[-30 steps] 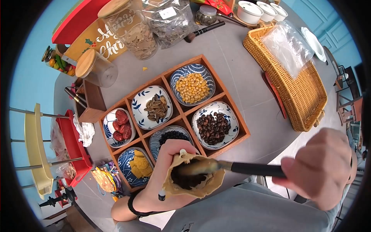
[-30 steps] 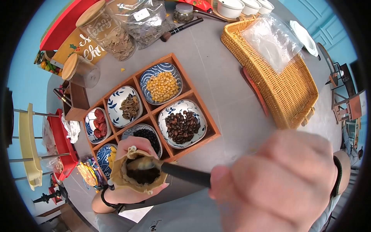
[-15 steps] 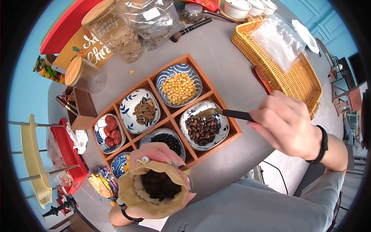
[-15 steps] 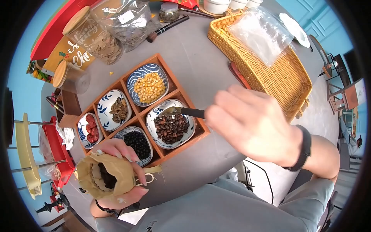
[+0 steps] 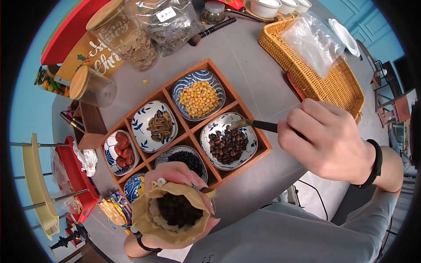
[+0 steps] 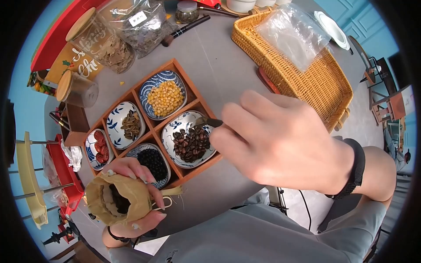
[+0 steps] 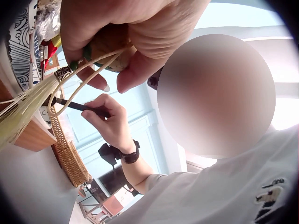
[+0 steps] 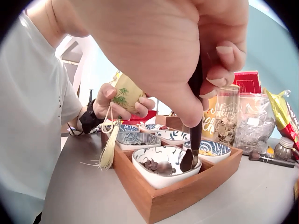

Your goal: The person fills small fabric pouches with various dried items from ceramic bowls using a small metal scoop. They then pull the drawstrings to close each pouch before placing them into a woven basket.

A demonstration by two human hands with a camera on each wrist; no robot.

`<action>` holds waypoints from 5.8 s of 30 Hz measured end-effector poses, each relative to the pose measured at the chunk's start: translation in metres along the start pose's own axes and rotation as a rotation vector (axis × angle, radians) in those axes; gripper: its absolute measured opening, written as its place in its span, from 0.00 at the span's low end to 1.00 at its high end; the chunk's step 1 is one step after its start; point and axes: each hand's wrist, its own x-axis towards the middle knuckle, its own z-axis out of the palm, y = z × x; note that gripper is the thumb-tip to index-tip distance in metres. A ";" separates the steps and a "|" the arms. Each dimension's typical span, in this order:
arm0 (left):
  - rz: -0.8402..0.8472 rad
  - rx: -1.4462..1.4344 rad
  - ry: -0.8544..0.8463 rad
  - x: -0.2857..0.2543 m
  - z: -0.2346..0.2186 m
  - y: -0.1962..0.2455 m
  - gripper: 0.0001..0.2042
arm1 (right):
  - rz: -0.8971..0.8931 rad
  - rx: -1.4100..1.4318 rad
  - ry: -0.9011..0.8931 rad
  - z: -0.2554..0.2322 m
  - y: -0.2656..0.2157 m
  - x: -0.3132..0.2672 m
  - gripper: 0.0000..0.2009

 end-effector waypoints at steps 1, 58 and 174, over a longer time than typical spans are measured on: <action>-0.006 -0.036 0.020 0.000 0.001 0.000 0.40 | 0.016 -0.011 -0.016 0.000 -0.002 -0.001 0.10; -0.043 -0.041 0.029 -0.004 0.012 -0.004 0.41 | 0.048 0.222 0.126 -0.076 -0.025 -0.002 0.17; -0.137 -0.296 0.194 -0.040 0.039 0.033 0.47 | 0.505 0.278 -0.110 0.062 0.005 -0.072 0.20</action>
